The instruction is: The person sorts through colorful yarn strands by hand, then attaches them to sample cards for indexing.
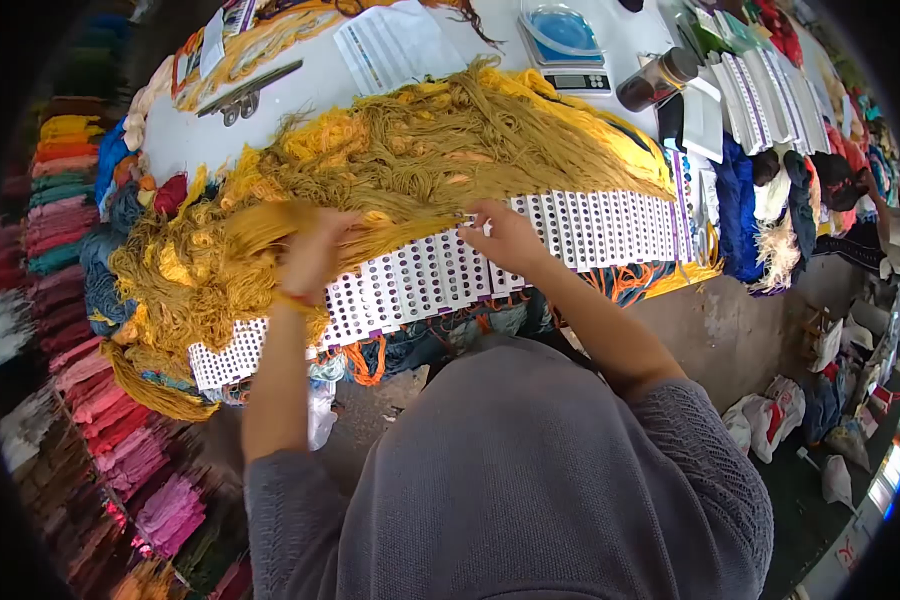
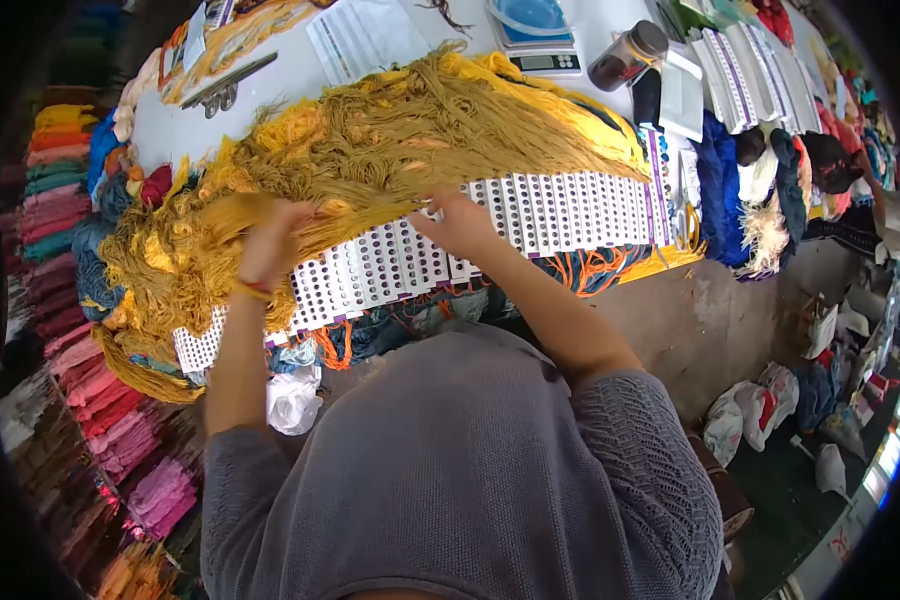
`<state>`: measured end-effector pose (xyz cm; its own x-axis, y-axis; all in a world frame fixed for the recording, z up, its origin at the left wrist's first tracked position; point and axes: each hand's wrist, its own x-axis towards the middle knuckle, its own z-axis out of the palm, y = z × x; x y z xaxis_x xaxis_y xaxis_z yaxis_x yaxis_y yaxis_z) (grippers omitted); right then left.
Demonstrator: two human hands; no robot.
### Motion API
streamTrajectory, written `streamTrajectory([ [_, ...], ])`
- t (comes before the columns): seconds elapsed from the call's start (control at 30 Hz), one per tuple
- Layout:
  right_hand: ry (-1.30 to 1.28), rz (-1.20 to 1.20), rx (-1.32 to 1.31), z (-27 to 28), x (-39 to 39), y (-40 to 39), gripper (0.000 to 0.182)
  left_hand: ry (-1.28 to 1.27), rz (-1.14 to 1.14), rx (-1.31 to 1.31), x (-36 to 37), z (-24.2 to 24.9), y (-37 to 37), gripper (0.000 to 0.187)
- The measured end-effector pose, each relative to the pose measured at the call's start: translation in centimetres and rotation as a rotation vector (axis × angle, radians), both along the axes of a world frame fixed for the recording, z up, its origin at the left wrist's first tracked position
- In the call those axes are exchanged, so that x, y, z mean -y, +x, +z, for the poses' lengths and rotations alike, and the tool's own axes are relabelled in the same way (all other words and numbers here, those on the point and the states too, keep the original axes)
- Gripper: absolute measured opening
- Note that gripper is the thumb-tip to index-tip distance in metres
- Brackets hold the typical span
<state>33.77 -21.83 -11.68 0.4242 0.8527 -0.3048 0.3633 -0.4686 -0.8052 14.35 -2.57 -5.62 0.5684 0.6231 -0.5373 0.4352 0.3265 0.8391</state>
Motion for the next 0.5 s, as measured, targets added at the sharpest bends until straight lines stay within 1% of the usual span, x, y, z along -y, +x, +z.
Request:
streamTrajectory([
  [0.03, 0.063, -0.018, -0.135, 1.4, 0.1, -0.3, 0.042, 0.187, -0.371, -0.134, 1.8, -1.4, 1.9, 0.044],
  [0.07, 0.138, -0.023, -0.268, 4.1, 0.3, -0.6, 0.034, 0.145, -0.424, -0.024, 5.4, 0.1, 4.5, 0.048],
  [0.1, 0.242, -0.029, -0.360, 3.7, 0.7, -0.8, 0.030, 0.086, -0.478, -0.046, 7.8, 1.1, 6.8, 0.045],
  [0.13, 0.344, -0.034, -0.452, 3.2, 1.2, -0.8, 0.026, -0.129, -0.366, 0.200, 10.1, 2.2, 8.4, 0.047],
  [0.17, 0.327, -0.098, -0.463, 6.3, 1.8, -0.3, 0.021, -0.334, -0.254, 0.353, 11.2, 2.9, 9.4, 0.047],
  [0.2, 0.282, -0.123, -0.524, 7.1, 2.7, 0.6, 0.018, -0.536, -0.139, 0.504, 11.7, 3.6, 10.0, 0.048],
  [0.23, 0.308, -0.177, -0.583, 8.7, 2.9, 1.0, 0.017, -0.639, -0.099, 0.550, 11.9, 5.4, 10.1, 0.049],
  [0.27, 0.334, -0.233, -0.642, 10.2, 3.3, 1.1, 0.016, -0.635, -0.102, 0.556, 11.9, 5.5, 9.9, 0.049],
  [0.33, 0.384, -0.257, -0.630, 11.3, 3.6, 0.8, 0.015, -0.682, -0.109, 0.682, 11.5, 6.0, 9.3, 0.049],
  [0.4, 0.407, -0.242, -0.717, 12.5, 3.5, 0.3, 0.013, -0.698, -0.066, 0.650, 11.4, 6.9, 8.7, 0.050],
  [0.5, 0.343, -0.127, -0.680, 13.0, 3.6, -0.6, 0.013, -0.624, -0.064, 0.655, 11.7, 7.7, 7.8, 0.050],
])
